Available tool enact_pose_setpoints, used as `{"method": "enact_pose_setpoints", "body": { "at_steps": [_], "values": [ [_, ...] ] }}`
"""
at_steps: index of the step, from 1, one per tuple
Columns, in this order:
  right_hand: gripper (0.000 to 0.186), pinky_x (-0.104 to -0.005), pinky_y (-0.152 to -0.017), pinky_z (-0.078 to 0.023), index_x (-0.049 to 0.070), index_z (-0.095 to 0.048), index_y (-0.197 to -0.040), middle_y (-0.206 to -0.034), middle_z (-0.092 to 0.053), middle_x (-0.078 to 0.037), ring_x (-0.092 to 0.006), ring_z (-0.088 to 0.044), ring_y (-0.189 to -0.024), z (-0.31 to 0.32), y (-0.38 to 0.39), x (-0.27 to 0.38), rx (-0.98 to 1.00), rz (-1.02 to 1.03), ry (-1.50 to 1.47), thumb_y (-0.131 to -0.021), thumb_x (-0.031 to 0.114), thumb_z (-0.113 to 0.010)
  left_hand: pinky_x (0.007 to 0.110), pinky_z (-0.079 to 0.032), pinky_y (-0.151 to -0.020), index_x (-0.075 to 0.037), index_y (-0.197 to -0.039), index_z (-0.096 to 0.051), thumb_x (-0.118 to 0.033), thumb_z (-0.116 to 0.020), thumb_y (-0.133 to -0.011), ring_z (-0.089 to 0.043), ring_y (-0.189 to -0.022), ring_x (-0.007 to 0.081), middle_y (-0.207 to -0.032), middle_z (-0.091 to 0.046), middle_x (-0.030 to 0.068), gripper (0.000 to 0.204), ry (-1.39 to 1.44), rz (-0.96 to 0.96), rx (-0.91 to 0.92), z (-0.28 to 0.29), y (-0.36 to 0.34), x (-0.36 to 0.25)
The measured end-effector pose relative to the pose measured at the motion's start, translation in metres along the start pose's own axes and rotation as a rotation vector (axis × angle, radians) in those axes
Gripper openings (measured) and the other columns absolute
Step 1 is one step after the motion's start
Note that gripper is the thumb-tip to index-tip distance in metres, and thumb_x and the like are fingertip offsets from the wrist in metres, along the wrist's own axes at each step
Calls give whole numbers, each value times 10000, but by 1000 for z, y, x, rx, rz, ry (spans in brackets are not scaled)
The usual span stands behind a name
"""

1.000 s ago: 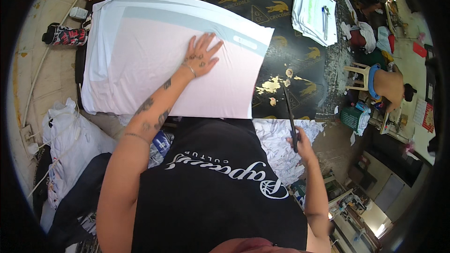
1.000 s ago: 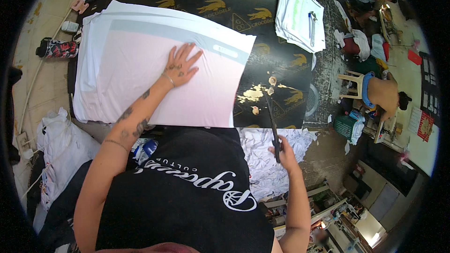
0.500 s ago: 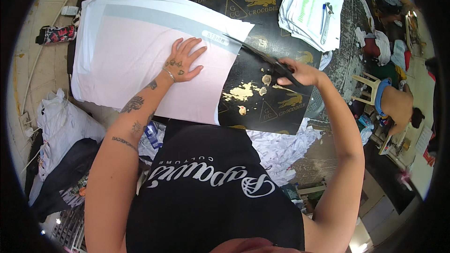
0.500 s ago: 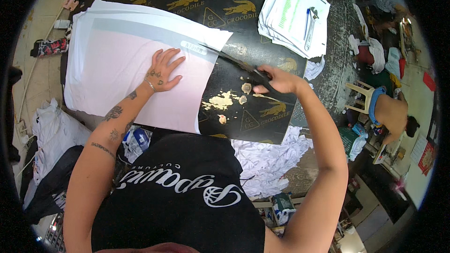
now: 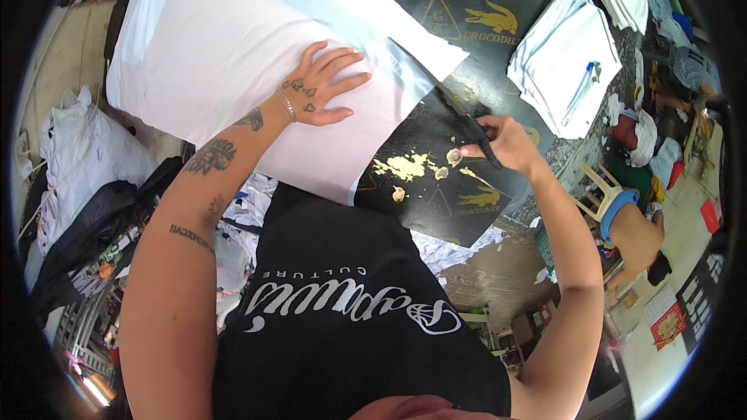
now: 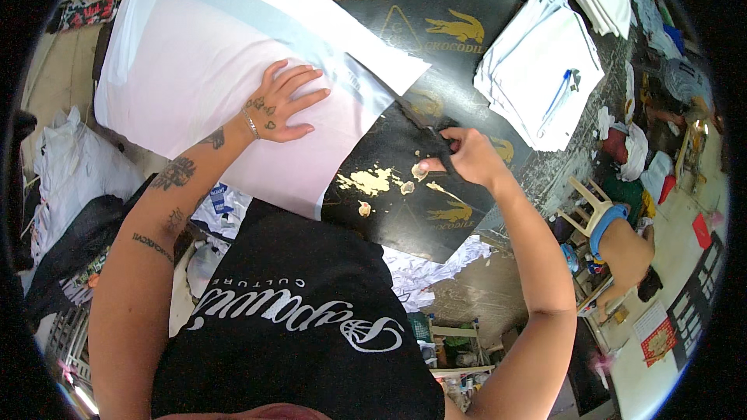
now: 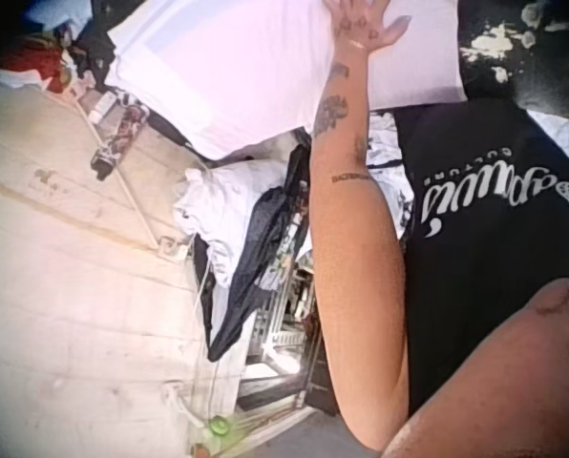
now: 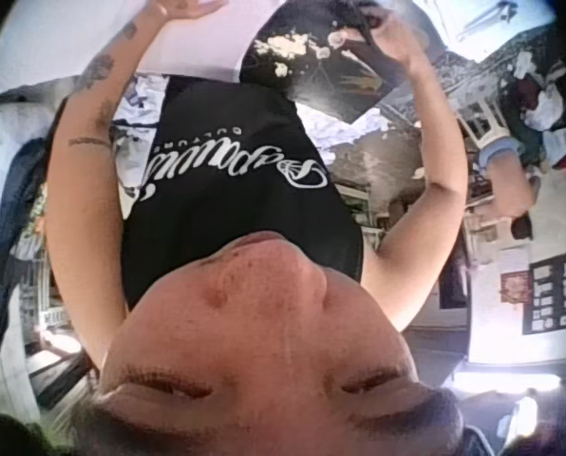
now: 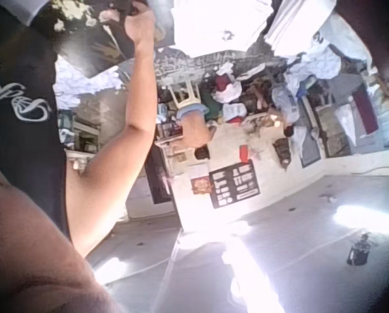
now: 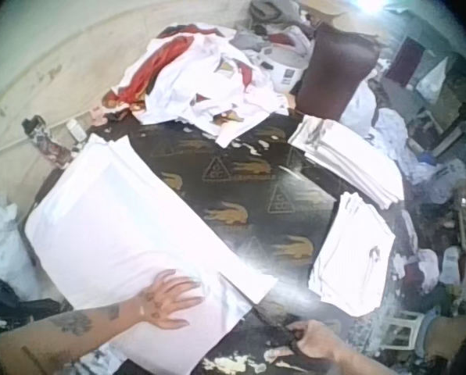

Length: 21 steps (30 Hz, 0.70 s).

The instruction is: The person uses shears to cut a large white sheet of fabric on a worktable, then places a red and white jersey on top and trims the edges. The person repeats this process with additional sheets and jerseys, stacking the cut pieces.

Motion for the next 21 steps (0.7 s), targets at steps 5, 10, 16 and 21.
{"method": "enact_pose_setpoints", "body": {
  "at_steps": [5,10,16,21],
  "values": [
    [680,-336,-696,-529,-19,-773,-1117,-795,-746,-93,-161,-689,-737,0,-9,42,-20,114,-52,-697,477,-974,614,-231,-1216,-247,-1455,-609,-474,-775,-814,-410,-1484,261,-1592,-471,84,700,18,4,-4,0,2,3],
    [722,-345,-760,-550,-20,-752,-1147,-901,-773,-123,-193,-722,-817,-4,-23,55,32,-47,-8,-702,506,-968,620,-225,-1215,-243,-1455,-611,-465,-781,-799,-400,-1491,269,-1598,-461,86,713,42,-2,-14,0,1,2],
    [744,-364,-711,-545,-11,-767,-1088,-810,-739,-88,-215,-700,-754,-6,-44,101,-38,163,49,-682,587,-947,611,-252,-1186,-223,-1430,-627,-449,-770,-794,-431,-1450,295,-1575,-479,107,689,104,-25,-47,1,7,8],
    [776,-372,-704,-530,-18,-749,-1060,-767,-708,-83,-233,-691,-727,-7,-56,122,47,0,115,-671,627,-934,571,-305,-1148,-176,-1308,-675,-395,-741,-828,-494,-1354,284,-1511,-534,95,531,220,-3,-55,3,6,7]
  ]
}}
Point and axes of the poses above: each hand's wrist, its own y-axis away from the middle knuckle, its own z-axis out of the back of the hand, x = y × z, the point moved 8 cm from there along -y, towards the middle knuckle
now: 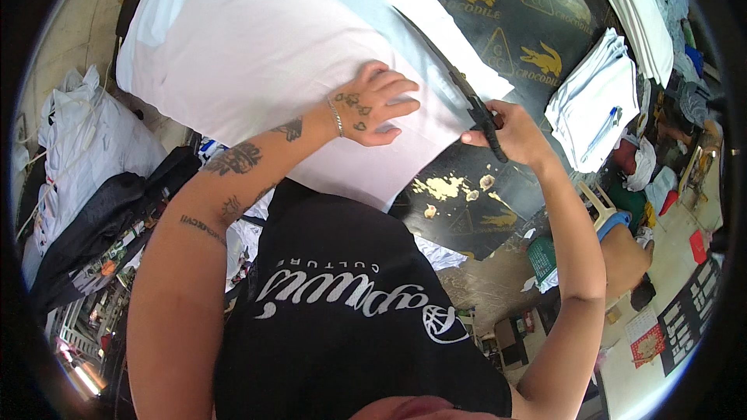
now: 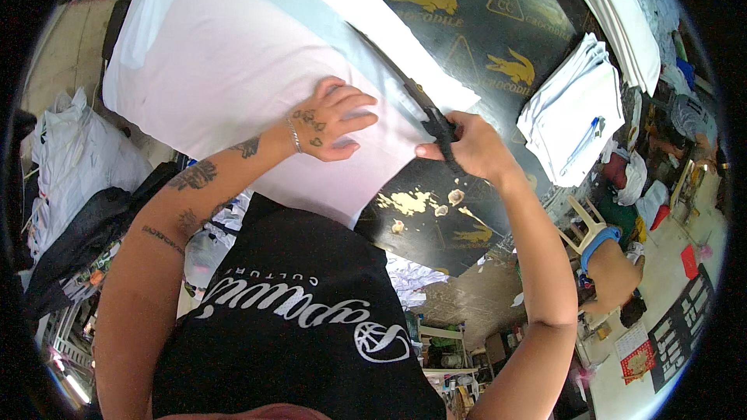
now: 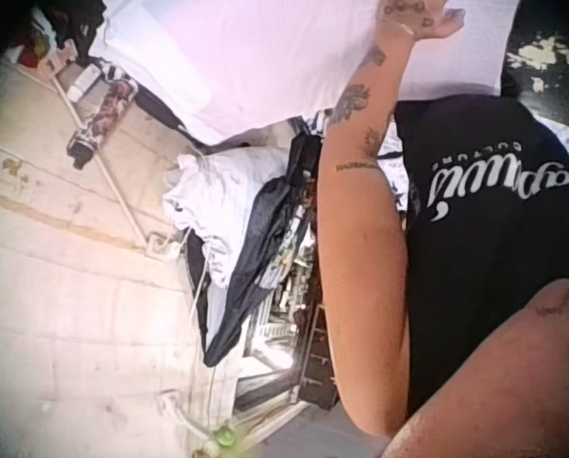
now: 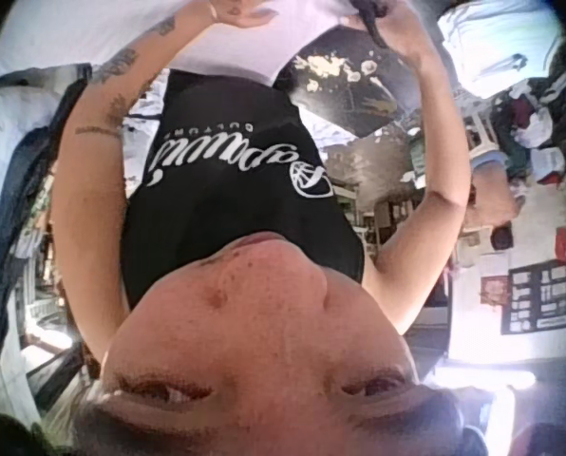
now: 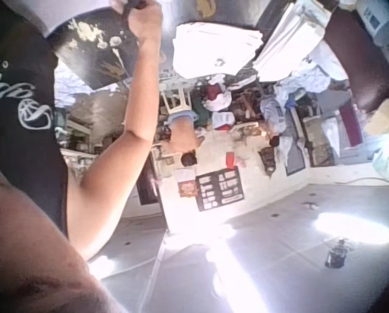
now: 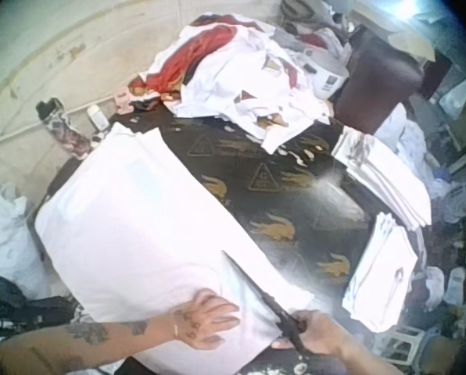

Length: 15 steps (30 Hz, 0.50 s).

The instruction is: The person uses shears to cut a large white sheet of fabric on a worktable, then places a red and white jersey on top and trims the edges. The person repeats this process with additional sheets and jerseys, stacking the cut pieces.

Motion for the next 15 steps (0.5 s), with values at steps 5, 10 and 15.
{"method": "enact_pose_setpoints", "body": {
  "at_steps": [5,10,15],
  "values": [
    [719,-352,-687,-510,-10,-755,-1098,-772,-704,-65,-189,-665,-712,10,-17,47,-71,46,-32,-676,529,-975,471,-471,-1124,-56,-1238,-704,-25,-637,-835,-625,-1284,335,-1367,-661,187,410,376,-37,-154,57,3,42],
    [684,-284,-611,-458,-26,-748,-1128,-766,-700,-39,-129,-617,-670,15,-33,73,-62,35,-81,-691,435,-1000,489,-348,-1176,-77,-1434,-597,-79,-602,-903,-530,-1356,360,-1454,-602,169,531,-504,636,-569,227,81,264],
    [731,-275,-610,-454,-14,-722,-1179,-759,-695,-29,-127,-619,-668,16,-47,90,-42,-54,-1,-688,448,-1001,519,-372,-1171,-78,-1434,-589,-84,-557,-955,-507,-1384,391,-1436,-595,196,480,-561,293,-273,295,126,363]
  ]
}}
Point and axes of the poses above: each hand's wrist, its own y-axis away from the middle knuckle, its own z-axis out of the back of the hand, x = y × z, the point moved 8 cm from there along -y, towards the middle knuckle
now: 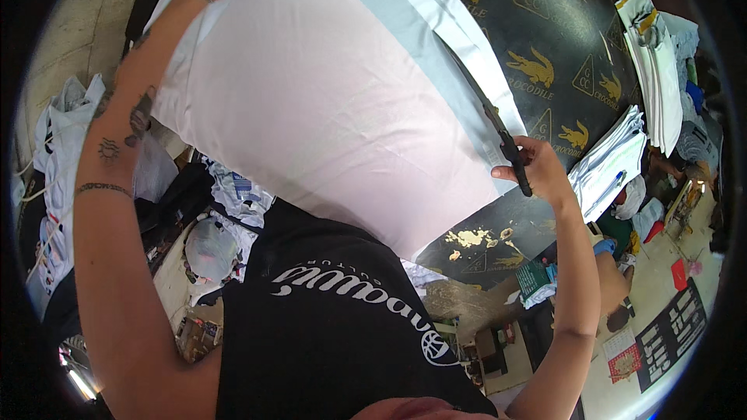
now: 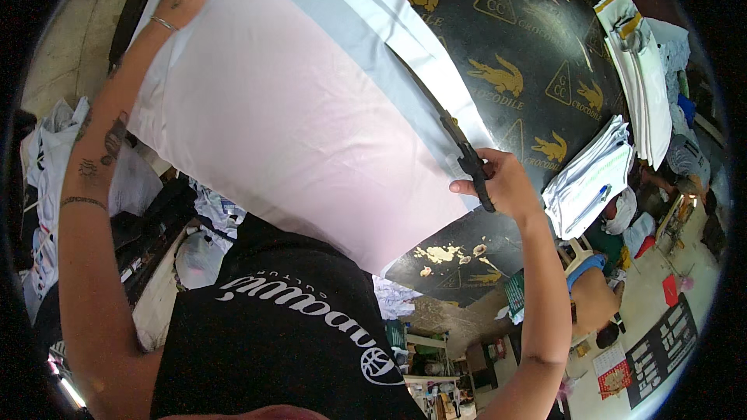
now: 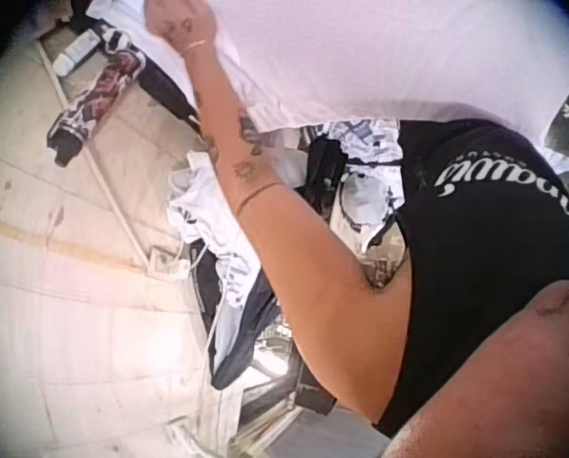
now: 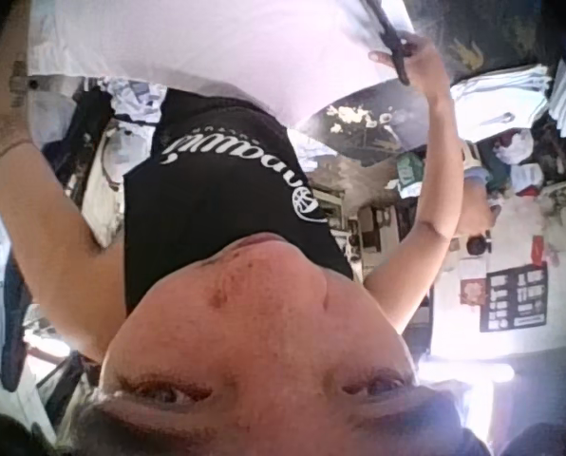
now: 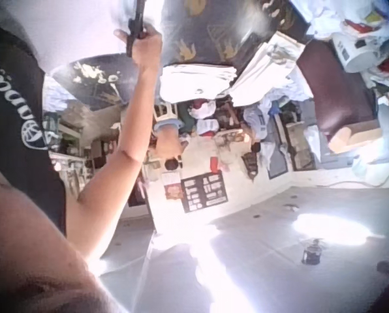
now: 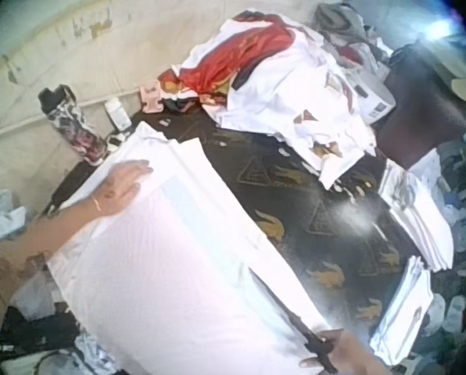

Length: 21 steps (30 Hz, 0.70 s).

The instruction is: The person uses shears to cut a large white sheet of fabric on a worktable, then places a red and white jersey on top and trims the edges. The person repeats this process with additional sheets and jerseys, stacking the cut pieces.

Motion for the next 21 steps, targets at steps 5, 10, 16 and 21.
{"method": "enact_pose_setpoints", "body": {
  "at_steps": [5,10,16,21],
  "values": [
    [772,-301,-641,-481,-31,-698,-1244,-806,-708,-50,-146,-639,-701,1,-11,48,9,91,-82,-684,397,-1012,539,-314,-1202,-90,-1514,-527,-133,-589,-939,-428,-1445,411,-1559,-477,201,580,-20,64,98,-1,8,17],
    [776,-304,-627,-476,-29,-703,-1233,-805,-715,-57,-145,-636,-687,12,-22,104,-83,227,-43,-681,423,-1010,545,-287,-1212,-111,-1554,-483,-171,-612,-934,-385,-1477,419,-1611,-420,204,636,66,74,73,-1,12,17],
    [851,-342,-745,-516,-58,-677,-1223,-876,-703,-107,-208,-669,-803,6,-44,126,46,-42,25,-702,551,-963,590,-279,-1211,-137,-1556,-481,-154,-712,-863,-357,-1511,417,-1641,-380,200,731,89,82,69,3,10,21],
    [787,-306,-651,-477,-30,-716,-1133,-787,-672,-71,-164,-641,-719,10,-59,175,-13,208,-17,-677,557,-975,584,-290,-1209,-127,-1543,-501,-149,-715,-848,-361,-1506,427,-1618,-410,207,728,71,117,89,3,7,18]
  ]
}}
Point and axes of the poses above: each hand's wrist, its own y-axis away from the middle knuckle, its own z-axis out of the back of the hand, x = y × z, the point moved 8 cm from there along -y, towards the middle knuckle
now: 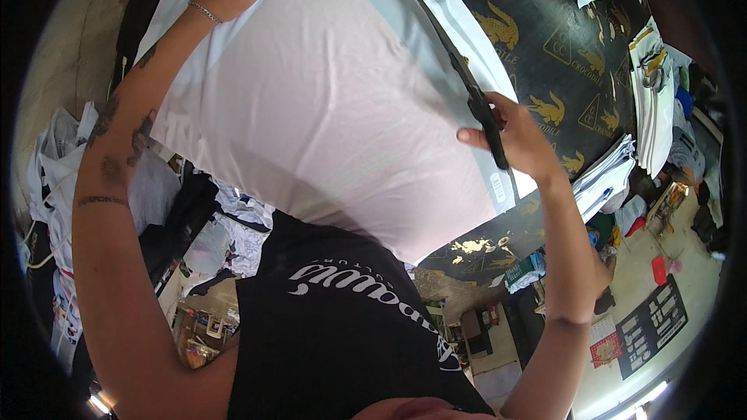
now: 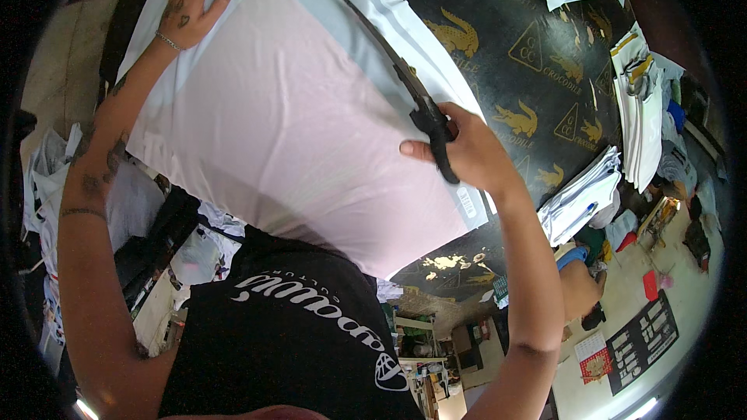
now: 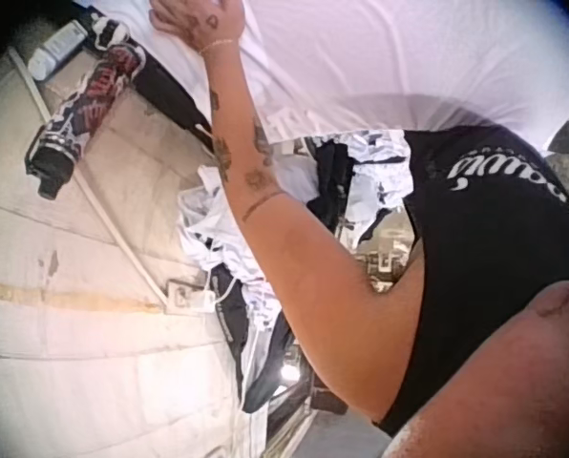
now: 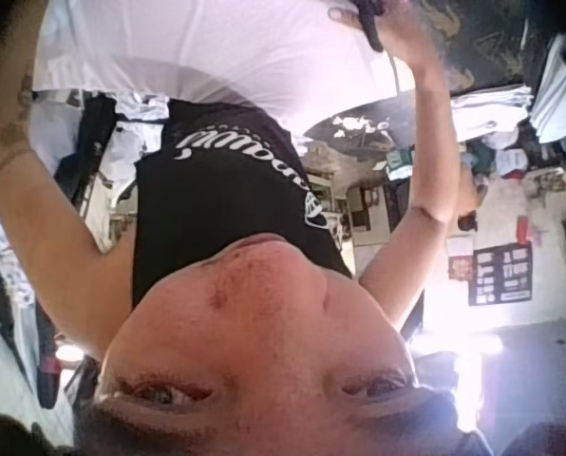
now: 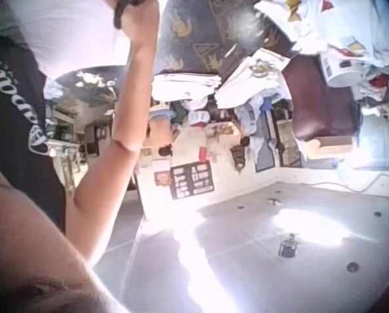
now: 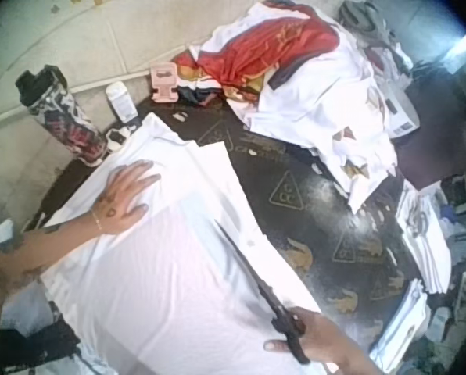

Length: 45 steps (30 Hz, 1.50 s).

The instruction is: The person uses shears to cut a large white sheet of fabric on a worktable, then places a red and white jersey on top and trims the edges. The person repeats this process with additional sheets and jerseys, stacking the cut pieces.

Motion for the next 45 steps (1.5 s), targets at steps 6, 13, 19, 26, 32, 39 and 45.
{"method": "enact_pose_setpoints", "body": {
  "at_steps": [6,13,19,26,32,39,45],
  "values": [
    [877,-356,-651,-503,-18,-736,-1091,-744,-678,-85,-204,-643,-678,4,-22,37,76,-98,121,-608,682,-953,569,-318,-1193,-94,-1493,-554,-111,-706,-786,-401,-1473,434,-1555,-477,212,723,55,-10,-71,9,0,4],
    [870,-345,-632,-520,-28,-760,-1031,-701,-676,-81,-196,-654,-636,12,-62,62,45,6,114,-637,733,-914,573,-344,-1161,-102,-1434,-591,-123,-699,-807,-447,-1415,435,-1499,-512,208,636,152,-18,-83,11,2,5],
    [834,-353,-620,-518,-30,-776,-993,-687,-657,-68,-200,-659,-645,29,-76,87,-34,49,141,-658,722,-908,462,-283,-1183,-130,-1439,-596,-133,-658,-807,-473,-1416,309,-1524,-540,117,635,149,-58,-89,5,3,23],
    [549,-329,-787,-561,-28,-646,-1306,-988,-748,-92,-147,-672,-835,-53,79,-54,-265,-26,-193,-890,243,-880,446,-432,-1135,-117,-1120,-759,8,-644,-824,-618,-1263,300,-1262,-723,81,342,367,50,-115,-10,-64,-54],
    [760,-517,-939,-527,-12,-475,-1513,-1227,-678,-262,-465,-663,-1102,-225,242,-218,-752,-399,33,-805,-31,-753,509,-364,-1165,-149,-1208,-707,-147,-688,-895,-483,-1408,326,-1439,-602,135,313,138,-78,11,-36,-157,-132],
    [803,-497,-941,-545,25,-529,-1484,-1211,-687,-237,-434,-665,-1082,-278,232,-177,-787,-221,15,-702,-64,-687,506,-278,-1274,-167,-870,-702,-187,-768,-883,-286,-1578,309,-1686,-369,67,70,73,-814,451,-75,-94,-235],
    [672,-491,-810,-591,113,-570,-1483,-1137,-719,-178,-370,-706,-975,-65,252,-237,-958,-311,503,-834,56,-738,493,-482,-995,-112,-987,-617,-157,-612,-975,-615,-1161,314,-1164,-670,122,47,209,-221,371,-59,-168,-215]
  ]
}}
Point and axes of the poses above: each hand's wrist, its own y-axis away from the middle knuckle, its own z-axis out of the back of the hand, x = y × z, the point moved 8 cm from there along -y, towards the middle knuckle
